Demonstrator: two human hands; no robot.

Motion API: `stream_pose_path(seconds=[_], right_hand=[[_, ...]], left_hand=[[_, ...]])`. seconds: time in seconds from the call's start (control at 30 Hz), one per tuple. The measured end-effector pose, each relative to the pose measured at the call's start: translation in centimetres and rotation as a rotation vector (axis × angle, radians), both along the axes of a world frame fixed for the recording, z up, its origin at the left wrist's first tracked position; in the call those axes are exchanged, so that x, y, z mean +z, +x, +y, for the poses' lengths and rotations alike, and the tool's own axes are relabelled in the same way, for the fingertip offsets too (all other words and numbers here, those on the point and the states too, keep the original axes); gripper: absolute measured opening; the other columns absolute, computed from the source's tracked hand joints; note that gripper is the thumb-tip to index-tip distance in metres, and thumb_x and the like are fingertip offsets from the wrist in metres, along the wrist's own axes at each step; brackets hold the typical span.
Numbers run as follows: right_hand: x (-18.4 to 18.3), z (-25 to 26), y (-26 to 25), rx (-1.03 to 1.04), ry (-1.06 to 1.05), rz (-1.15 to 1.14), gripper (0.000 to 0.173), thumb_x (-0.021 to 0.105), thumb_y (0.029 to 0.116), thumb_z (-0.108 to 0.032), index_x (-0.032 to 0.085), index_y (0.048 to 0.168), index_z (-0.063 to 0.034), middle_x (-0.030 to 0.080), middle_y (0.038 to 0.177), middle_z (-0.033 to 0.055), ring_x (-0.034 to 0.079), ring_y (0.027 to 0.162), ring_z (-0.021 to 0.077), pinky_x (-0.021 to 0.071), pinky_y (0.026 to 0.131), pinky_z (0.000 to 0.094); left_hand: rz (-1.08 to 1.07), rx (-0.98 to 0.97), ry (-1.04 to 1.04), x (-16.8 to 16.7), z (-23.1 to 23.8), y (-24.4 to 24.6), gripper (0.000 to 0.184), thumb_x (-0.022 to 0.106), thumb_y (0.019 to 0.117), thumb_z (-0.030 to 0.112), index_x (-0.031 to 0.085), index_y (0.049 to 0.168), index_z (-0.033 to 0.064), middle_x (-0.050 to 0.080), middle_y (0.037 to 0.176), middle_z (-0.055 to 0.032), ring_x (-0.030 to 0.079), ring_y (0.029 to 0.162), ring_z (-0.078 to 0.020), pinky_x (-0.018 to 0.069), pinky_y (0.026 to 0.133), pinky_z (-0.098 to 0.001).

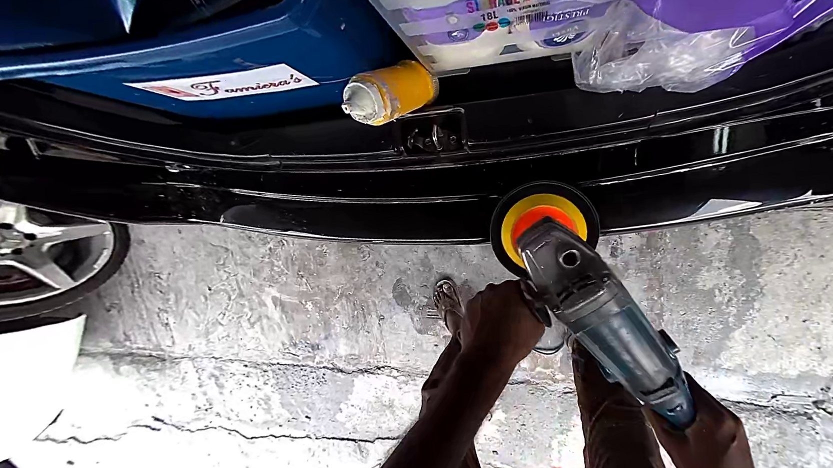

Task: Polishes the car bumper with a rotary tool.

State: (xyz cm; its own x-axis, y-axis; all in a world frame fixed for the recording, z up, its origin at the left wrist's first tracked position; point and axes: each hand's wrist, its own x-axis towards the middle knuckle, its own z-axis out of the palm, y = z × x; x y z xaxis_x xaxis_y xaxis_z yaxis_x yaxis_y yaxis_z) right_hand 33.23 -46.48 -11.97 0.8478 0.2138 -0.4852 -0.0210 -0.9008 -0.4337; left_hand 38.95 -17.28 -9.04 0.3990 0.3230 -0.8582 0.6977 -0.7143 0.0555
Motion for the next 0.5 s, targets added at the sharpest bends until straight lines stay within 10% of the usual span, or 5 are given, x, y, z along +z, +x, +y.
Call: stream_pose_path(seconds=[0.27, 0.5], right_hand=[[0.8, -7.1, 0.2, -0.185, -0.087, 0.012, 0.048, 0.079, 0.0760, -0.016, 0.066, 0.112, 0.0139, 0.072, 0.092, 0.0288, 0.073, 0.084, 0.0401, 0.0565, 0.080, 0.0577], [1.6, -0.2, -0.4, -0.042, -0.053, 0.054, 0.051, 0.078, 0.0775, -0.021, 0.067, 0.115, 0.0120, 0.072, 0.093, 0.0294, 0.072, 0.083, 0.0463, 0.0552, 0.077, 0.0652]], left_hand=[[-0.071, -0.143, -0.224, 0.7, -7.6, 5.6, 0.023, 0.068, 0.0924, 0.033, 0.069, 0.097, 0.0110, 0.070, 0.089, -0.0101, 0.069, 0.084, -0.0303, 0.0521, 0.063, -0.0517], [-0.012, -0.056, -0.117, 0.2, -0.9, 0.4, 0.028, 0.066, 0.0939, 0.040, 0.069, 0.096, 0.0113, 0.071, 0.090, -0.0113, 0.070, 0.087, -0.0315, 0.0536, 0.069, -0.0548]])
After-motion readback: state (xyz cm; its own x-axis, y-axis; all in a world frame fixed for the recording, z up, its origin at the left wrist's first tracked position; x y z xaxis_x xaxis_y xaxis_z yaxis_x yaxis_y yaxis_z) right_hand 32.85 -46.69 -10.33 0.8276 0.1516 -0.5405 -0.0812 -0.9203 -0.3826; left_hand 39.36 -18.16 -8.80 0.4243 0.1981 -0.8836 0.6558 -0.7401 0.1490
